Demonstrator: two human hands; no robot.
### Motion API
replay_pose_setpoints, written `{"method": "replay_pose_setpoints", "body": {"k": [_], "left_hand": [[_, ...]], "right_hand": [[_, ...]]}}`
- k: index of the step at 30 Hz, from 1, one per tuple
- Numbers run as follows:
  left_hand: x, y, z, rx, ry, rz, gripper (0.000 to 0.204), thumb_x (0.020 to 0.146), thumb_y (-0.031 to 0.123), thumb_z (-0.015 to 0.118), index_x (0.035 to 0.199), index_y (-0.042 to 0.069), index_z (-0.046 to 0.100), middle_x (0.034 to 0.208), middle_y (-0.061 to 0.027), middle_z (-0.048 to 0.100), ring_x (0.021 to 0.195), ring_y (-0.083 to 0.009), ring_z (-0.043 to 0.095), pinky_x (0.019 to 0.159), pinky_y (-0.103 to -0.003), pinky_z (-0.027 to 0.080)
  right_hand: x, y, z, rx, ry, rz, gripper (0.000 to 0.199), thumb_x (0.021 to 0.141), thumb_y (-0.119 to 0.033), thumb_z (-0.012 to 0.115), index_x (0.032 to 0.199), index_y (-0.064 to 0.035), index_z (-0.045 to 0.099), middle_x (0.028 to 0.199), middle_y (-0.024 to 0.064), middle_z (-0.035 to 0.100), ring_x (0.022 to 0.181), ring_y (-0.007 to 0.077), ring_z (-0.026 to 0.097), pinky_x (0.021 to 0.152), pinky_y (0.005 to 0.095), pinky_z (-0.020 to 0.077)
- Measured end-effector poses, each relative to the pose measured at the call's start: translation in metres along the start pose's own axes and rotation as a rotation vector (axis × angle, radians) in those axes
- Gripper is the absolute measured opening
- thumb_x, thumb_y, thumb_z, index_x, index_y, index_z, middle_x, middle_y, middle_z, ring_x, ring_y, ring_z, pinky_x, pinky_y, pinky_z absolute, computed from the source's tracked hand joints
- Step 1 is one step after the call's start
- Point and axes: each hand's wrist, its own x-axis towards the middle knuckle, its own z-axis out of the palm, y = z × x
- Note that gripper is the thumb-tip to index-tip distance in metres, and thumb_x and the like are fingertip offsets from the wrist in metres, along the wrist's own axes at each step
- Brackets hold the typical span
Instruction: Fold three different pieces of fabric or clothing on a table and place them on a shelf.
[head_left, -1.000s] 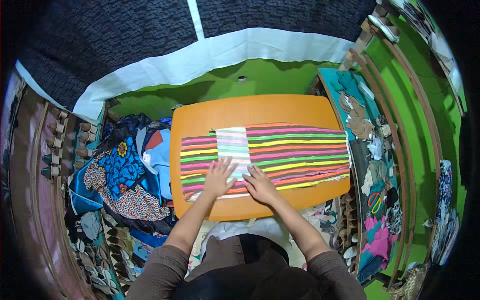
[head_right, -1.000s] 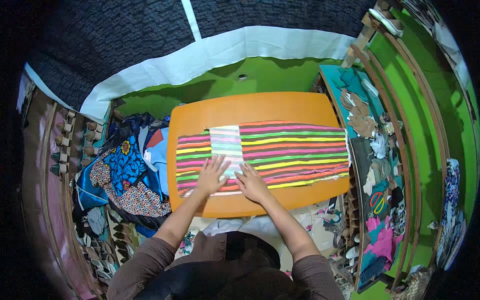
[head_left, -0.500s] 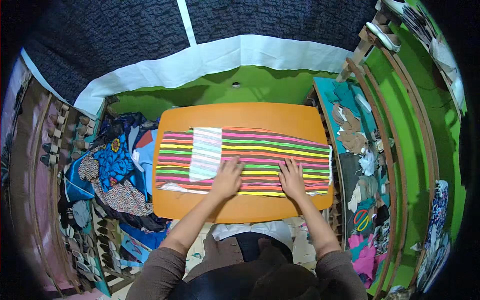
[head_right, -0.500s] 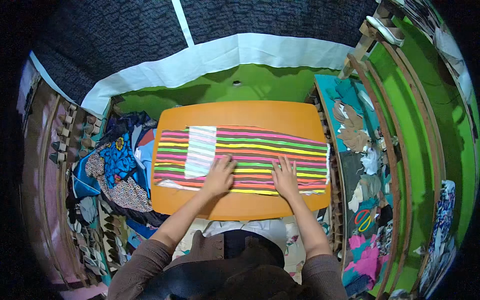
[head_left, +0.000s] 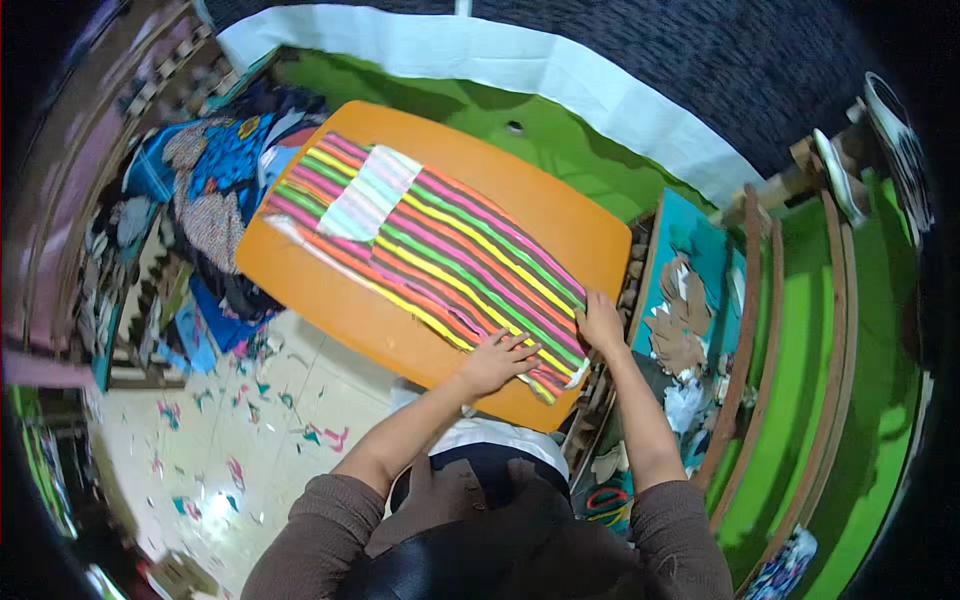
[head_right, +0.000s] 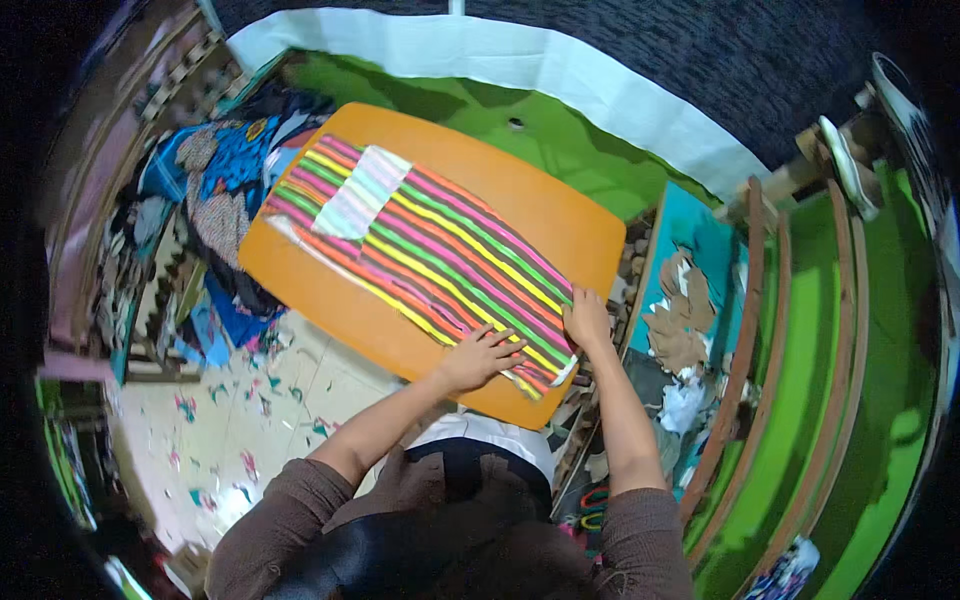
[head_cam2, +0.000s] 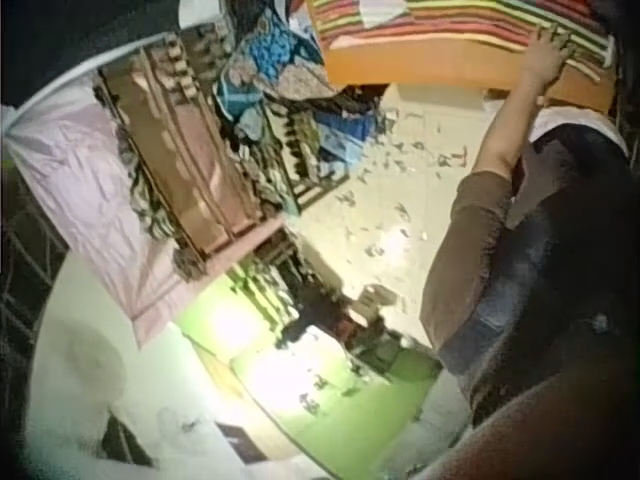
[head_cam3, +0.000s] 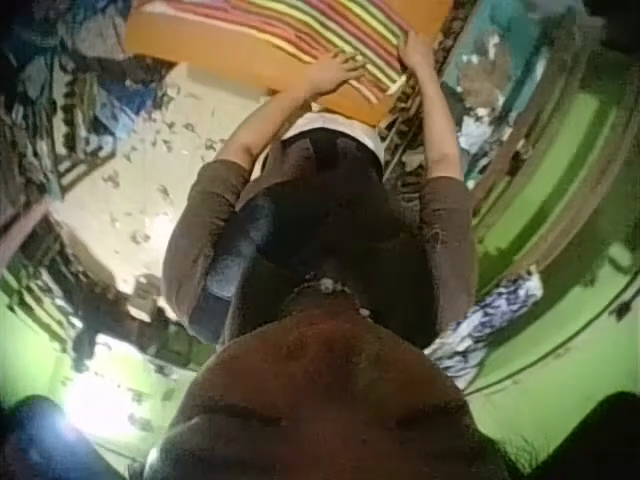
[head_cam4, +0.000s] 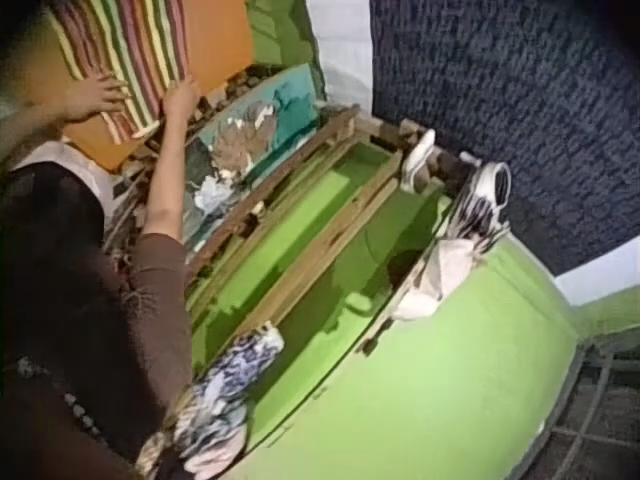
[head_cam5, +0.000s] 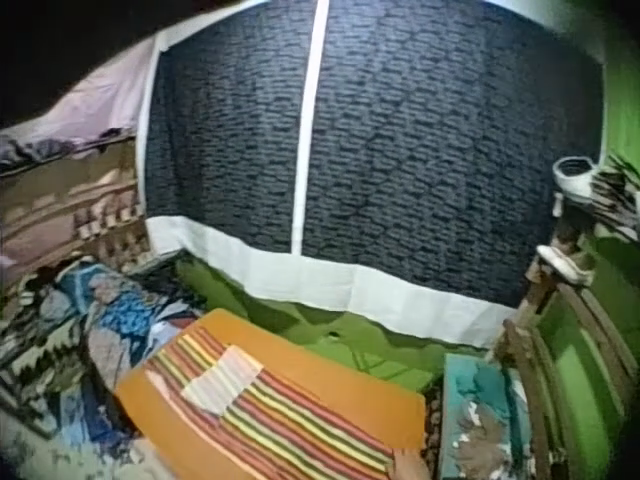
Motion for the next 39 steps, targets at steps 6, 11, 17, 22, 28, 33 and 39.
{"method": "replay_pose_setpoints", "body": {"k": [6,11,17,22,28,33,39], "left_hand": [[-0.064,-0.027,-0.037,-0.044,-0.177,-0.059,0.044,0.080,0.020,0.058,0.122,0.016,0.049,0.138,-0.0019,0.039,0.129,-0.0230,0.034,0.107,-0.046,0.025],[-0.101,0.005,-0.046,-0.011,-0.166,-0.238,0.056,0.075,0.022,0.061,0.127,0.013,0.044,0.139,-0.0093,0.037,0.129,-0.0235,0.033,0.106,-0.045,0.026],[-0.073,0.035,-0.045,-0.031,-0.057,-0.259,0.067,0.072,0.031,0.063,0.133,0.014,0.038,0.142,-0.0088,0.031,0.131,-0.0254,0.030,0.107,-0.045,0.023],[-0.059,0.043,-0.017,0.039,-0.178,-0.114,0.069,0.071,0.032,0.063,0.134,0.021,0.037,0.145,-0.0040,0.028,0.132,-0.0249,0.028,0.108,-0.046,0.023],[-0.040,0.062,-0.004,-0.093,-0.169,-0.191,0.065,0.074,0.017,0.058,0.135,0.021,0.037,0.144,-0.0042,0.030,0.131,-0.0230,0.030,0.109,-0.044,0.023],[-0.054,0.051,-0.018,-0.187,-0.049,-0.185,0.075,0.070,0.021,0.061,0.138,0.015,0.031,0.144,-0.0078,0.029,0.133,-0.0238,0.028,0.109,-0.046,0.019],[-0.105,0.013,-0.024,0.243,-0.178,-0.248,0.085,0.072,0.046,0.061,0.141,0.011,0.026,0.147,-0.0074,0.024,0.135,-0.0243,0.023,0.109,-0.045,0.016]], "right_hand": [[-0.010,-0.013,0.022,0.387,-0.228,-0.274,0.037,0.081,-0.018,0.053,0.115,-0.0016,0.048,0.100,0.0259,0.058,0.094,0.0409,0.056,0.081,0.0469,0.0440],[-0.003,-0.018,0.001,0.428,-0.400,-0.364,0.031,0.079,-0.014,0.049,0.107,-0.0024,0.053,0.092,0.0252,0.059,0.088,0.0399,0.057,0.077,0.0448,0.0448],[0.023,0.006,-0.024,-0.369,0.214,-0.581,0.050,0.080,-0.014,0.052,0.129,-0.0203,0.044,0.133,0.0145,0.042,0.121,0.0312,0.041,0.101,0.0452,0.0312],[0.035,-0.004,-0.023,-0.366,0.160,-0.945,0.050,0.086,-0.016,0.044,0.132,-0.0341,0.039,0.139,0.0064,0.036,0.130,0.0258,0.032,0.107,0.0492,0.0223],[0.040,-0.023,-0.004,-0.192,0.068,-1.246,0.046,0.084,-0.019,0.044,0.129,-0.0273,0.044,0.133,0.0007,0.045,0.126,0.0203,0.038,0.105,0.0466,0.0274],[0.036,-0.031,0.012,-0.068,0.076,-1.176,0.031,0.082,-0.017,0.046,0.111,-0.0187,0.058,0.120,-0.0014,0.055,0.119,0.0186,0.045,0.104,0.0452,0.0292],[0.042,-0.046,0.006,0.103,-0.173,-1.024,0.026,0.080,-0.017,0.053,0.105,-0.0161,0.058,0.115,0.0027,0.057,0.115,0.0226,0.048,0.104,0.0459,0.0284]]}}
